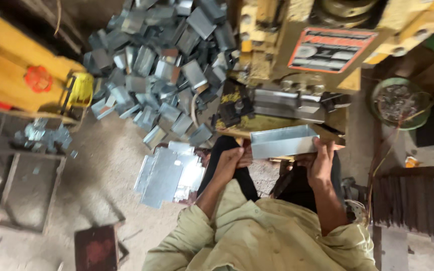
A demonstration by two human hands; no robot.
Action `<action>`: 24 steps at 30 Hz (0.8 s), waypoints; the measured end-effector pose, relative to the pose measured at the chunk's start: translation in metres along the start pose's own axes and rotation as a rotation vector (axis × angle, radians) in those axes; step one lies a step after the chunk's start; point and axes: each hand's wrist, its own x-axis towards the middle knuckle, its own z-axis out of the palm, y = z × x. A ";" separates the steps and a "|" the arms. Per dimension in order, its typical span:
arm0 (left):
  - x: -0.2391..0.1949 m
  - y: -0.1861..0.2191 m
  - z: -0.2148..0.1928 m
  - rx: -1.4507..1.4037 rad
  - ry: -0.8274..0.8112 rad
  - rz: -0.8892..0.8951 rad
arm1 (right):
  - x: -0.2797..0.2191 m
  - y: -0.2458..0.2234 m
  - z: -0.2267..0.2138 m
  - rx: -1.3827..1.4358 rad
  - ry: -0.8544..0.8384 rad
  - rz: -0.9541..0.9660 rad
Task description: The person is using an industrial press machine to bend flat metal sheets. They pick up each sheet by hand, position it in the machine's slot for bending, and then remove the shaped part to place it aside.
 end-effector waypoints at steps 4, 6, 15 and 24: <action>-0.012 -0.025 -0.020 -0.172 0.113 -0.228 | 0.001 0.002 0.020 -0.270 0.019 0.032; -0.013 -0.036 -0.023 -0.201 0.171 -0.321 | -0.003 -0.004 0.031 -0.451 0.005 -0.071; -0.047 -0.113 -0.095 0.054 0.444 -0.295 | -0.069 0.044 0.091 -0.522 -0.729 -0.063; 0.000 -0.021 -0.235 -0.319 0.651 0.067 | -0.042 0.155 0.040 -0.404 -0.786 0.120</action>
